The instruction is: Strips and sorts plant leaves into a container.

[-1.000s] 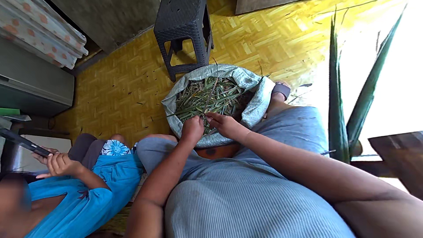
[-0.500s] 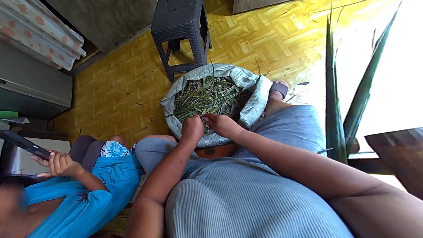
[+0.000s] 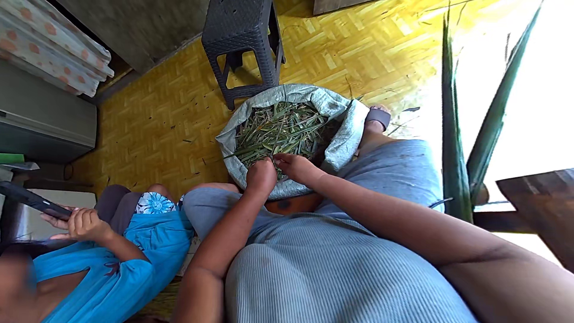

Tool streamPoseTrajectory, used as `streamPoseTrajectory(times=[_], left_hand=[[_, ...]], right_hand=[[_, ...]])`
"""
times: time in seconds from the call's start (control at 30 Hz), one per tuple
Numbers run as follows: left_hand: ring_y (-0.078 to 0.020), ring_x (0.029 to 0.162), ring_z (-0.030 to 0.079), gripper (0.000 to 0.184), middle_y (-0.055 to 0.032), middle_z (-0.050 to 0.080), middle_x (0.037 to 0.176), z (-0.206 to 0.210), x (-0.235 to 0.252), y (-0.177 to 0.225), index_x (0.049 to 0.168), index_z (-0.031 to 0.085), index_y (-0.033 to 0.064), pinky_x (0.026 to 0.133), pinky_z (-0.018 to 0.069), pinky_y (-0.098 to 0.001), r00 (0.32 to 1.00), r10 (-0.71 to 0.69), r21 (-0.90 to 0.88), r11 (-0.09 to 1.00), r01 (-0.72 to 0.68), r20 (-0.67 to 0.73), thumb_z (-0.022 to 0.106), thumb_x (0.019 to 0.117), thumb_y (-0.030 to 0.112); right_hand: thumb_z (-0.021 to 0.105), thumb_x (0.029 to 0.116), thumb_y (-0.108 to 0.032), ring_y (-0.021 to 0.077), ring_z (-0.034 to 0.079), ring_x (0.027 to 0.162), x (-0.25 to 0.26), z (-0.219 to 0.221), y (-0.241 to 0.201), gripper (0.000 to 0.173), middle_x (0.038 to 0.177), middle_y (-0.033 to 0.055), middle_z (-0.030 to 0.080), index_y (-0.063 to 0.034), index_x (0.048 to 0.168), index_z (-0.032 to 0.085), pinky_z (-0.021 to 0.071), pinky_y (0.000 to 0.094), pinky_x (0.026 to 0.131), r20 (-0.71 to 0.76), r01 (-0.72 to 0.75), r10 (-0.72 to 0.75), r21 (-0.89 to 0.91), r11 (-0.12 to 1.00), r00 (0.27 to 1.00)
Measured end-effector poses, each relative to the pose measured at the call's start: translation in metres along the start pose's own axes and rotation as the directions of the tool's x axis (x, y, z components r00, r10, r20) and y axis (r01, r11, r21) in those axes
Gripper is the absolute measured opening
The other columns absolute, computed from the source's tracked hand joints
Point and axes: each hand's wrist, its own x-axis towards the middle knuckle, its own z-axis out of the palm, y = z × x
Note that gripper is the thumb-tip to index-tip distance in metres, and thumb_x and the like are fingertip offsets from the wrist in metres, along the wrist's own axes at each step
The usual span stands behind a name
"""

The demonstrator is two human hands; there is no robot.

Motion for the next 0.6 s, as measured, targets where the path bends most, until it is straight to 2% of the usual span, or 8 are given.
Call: streamPoseTrajectory(times=[0.13,0.2,0.23,0.27,0.33,0.43,0.5,0.6], left_hand=[[-0.0388,0.109,0.070,0.035,-0.0238,0.070,0.112,0.000,0.001,0.005,0.119,0.064,-0.0035,0.090,0.0555,-0.0549,1.000,0.010,0.033,0.999,-0.011,0.017,0.038,0.1120,0.019],[-0.0393,0.110,0.069,0.035,-0.0243,0.070,0.113,-0.001,0.003,0.004,0.120,0.063,-0.0042,0.091,0.0548,-0.0555,0.999,0.016,0.004,1.000,-0.016,0.029,0.038,0.1117,0.019],[-0.0406,0.109,0.069,0.035,-0.0255,0.070,0.112,-0.001,0.002,0.002,0.121,0.063,-0.0052,0.091,0.0548,-0.0569,0.999,0.026,-0.026,0.999,-0.026,0.022,0.038,0.1116,0.018],[-0.0411,0.109,0.069,0.036,-0.0258,0.070,0.112,-0.001,0.003,0.000,0.121,0.063,-0.0054,0.091,0.0547,-0.0573,0.999,0.036,-0.054,0.998,-0.035,0.015,0.038,0.1118,0.019],[-0.0407,0.113,0.068,0.039,-0.0258,0.069,0.117,-0.001,0.004,-0.004,0.125,0.063,-0.0056,0.096,0.0528,-0.0568,0.998,0.053,-0.116,0.992,-0.050,0.022,0.039,0.1126,0.022],[-0.0404,0.114,0.067,0.036,-0.0264,0.069,0.117,0.004,0.004,-0.013,0.128,0.062,-0.0053,0.099,0.0517,-0.0568,0.997,0.078,-0.227,0.971,-0.071,0.021,0.044,0.1114,0.021],[-0.0406,0.111,0.068,0.035,-0.0263,0.070,0.117,0.008,-0.002,-0.019,0.136,0.059,-0.0028,0.097,0.0530,-0.0573,0.998,0.065,-0.299,0.952,-0.059,0.011,0.048,0.1090,0.016],[-0.0381,0.104,0.069,0.035,-0.0245,0.070,0.112,0.014,-0.015,-0.030,0.139,0.057,0.0003,0.094,0.0543,-0.0553,0.999,0.021,-0.356,0.935,-0.010,0.026,0.050,0.1076,0.014]], right_hand=[[0.040,0.1130,-0.031,0.0417,0.056,0.132,0.003,-0.002,-0.002,0.046,0.141,0.0221,0.060,-0.0084,0.152,0.049,0.0393,0.0637,0.111,-0.024,-0.062,0.062,0.012,0.998,0.998],[0.042,0.1126,-0.028,0.0375,0.062,0.124,0.007,-0.001,0.003,0.044,0.139,0.0215,0.061,-0.0058,0.150,0.050,0.0444,0.0589,0.107,-0.036,-0.062,0.068,0.137,0.989,0.997],[0.046,0.1116,-0.026,0.0321,0.065,0.108,0.005,0.001,0.004,0.042,0.130,0.0202,0.065,-0.0049,0.148,0.052,0.0495,0.0528,0.096,-0.053,-0.073,0.088,0.239,0.968,0.995],[0.050,0.1103,-0.023,0.0227,0.059,0.083,0.002,0.004,0.004,0.038,0.110,0.0166,0.066,-0.0052,0.144,0.054,0.0482,0.0418,0.076,-0.073,-0.088,0.122,0.359,0.929,0.990],[0.052,0.1088,-0.020,0.0074,0.045,0.057,-0.001,0.003,0.004,0.033,0.082,0.0039,0.057,-0.0092,0.140,0.055,0.0395,0.0234,0.053,-0.019,-0.134,0.177,0.578,0.805,0.984],[0.052,0.1080,-0.015,0.0065,0.050,0.055,0.002,0.002,0.008,0.028,0.082,0.0021,0.057,-0.0108,0.135,0.055,0.0443,0.0205,0.050,0.076,-0.172,0.176,0.756,0.632,0.981],[0.052,0.1075,-0.013,0.0076,0.053,0.058,0.005,0.002,0.010,0.028,0.087,0.0026,0.059,-0.0112,0.135,0.054,0.0472,0.0215,0.052,0.078,-0.177,0.190,0.792,0.585,0.979],[0.051,0.1064,-0.008,0.0078,0.054,0.061,0.009,0.000,0.013,0.034,0.094,0.0044,0.062,-0.0110,0.140,0.051,0.0465,0.0216,0.053,0.054,-0.177,0.236,0.822,0.542,0.970]])
